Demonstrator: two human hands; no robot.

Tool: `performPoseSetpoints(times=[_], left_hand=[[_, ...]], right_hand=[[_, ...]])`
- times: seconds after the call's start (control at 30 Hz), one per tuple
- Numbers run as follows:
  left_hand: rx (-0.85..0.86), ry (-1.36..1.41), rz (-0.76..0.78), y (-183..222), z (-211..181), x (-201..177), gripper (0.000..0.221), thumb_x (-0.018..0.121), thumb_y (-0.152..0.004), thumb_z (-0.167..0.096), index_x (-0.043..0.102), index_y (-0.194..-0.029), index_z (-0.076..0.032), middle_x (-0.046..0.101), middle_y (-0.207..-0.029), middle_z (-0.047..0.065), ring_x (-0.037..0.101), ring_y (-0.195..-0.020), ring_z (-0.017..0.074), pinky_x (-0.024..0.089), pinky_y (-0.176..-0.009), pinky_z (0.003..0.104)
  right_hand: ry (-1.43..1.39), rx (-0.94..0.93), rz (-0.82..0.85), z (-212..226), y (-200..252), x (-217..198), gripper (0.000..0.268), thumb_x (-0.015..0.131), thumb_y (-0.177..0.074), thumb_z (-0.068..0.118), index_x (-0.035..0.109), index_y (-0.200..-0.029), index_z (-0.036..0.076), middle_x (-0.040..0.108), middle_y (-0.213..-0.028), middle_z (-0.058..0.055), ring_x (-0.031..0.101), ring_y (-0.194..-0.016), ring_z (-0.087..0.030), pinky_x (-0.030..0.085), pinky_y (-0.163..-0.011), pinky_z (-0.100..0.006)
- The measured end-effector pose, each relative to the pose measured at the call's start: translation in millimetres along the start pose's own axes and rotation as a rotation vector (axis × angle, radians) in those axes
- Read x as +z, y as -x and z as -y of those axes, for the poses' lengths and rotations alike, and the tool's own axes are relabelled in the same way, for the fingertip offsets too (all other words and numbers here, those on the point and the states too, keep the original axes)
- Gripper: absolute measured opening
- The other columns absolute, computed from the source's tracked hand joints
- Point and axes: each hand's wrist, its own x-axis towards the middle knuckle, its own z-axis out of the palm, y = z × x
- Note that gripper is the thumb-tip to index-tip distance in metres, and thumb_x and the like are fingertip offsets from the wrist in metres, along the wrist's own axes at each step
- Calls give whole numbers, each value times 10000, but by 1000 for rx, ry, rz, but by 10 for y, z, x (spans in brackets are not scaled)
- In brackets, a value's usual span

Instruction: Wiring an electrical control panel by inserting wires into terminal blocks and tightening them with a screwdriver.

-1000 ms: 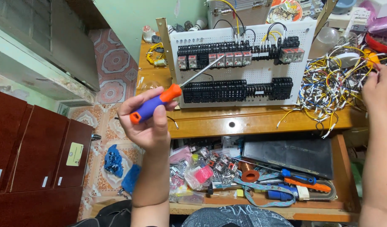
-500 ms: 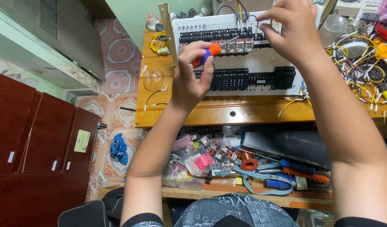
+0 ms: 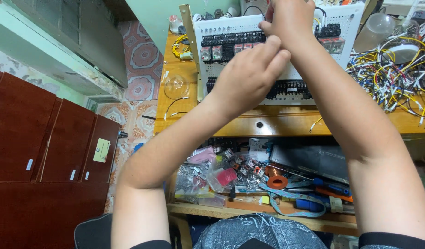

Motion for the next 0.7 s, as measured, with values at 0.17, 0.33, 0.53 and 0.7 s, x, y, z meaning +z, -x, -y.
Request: performPoseSetpoints(times=[0.17,0.33,0.53,0.7], left_hand=[[47,-311,-85,-233,-73,83,99,549,-916,-58,482,-919,-130,469,-878,57,548,-579,174,443,-439,323],[-114,-553,-90,-254,28,356,248,615,-799,-106,647,-1019,-214,477,-681,0,448,-384,142,308,-311,347],[-240,-118,140,-245,31,233,444,563,-946,-141,392,-1354,-172,488,-1091,159,585,-708,374,430,-441,519],[-198,-428,-57,-166,-26,223,190,568,-980,-295,534,-1132,-187,532,-755,47,494,-384,254,363,-322,413]], right_hand=[[8,70,108,-80,-128,101,96,783,-772,232,692,-769,262,686,-748,46,658,-717,-318,428,-770,-564],[-189,213,306,-230,-258,189,125,812,-756,316,709,-807,268,730,-820,57,650,-818,-267,428,-763,-486],[-179,270,253,-183,-266,162,63,719,-739,256,661,-719,240,683,-738,-70,603,-754,-412,428,-745,-470],[-57,201,121,-124,-238,198,204,781,-756,328,598,-685,274,620,-657,60,585,-671,-282,394,-681,-494]])
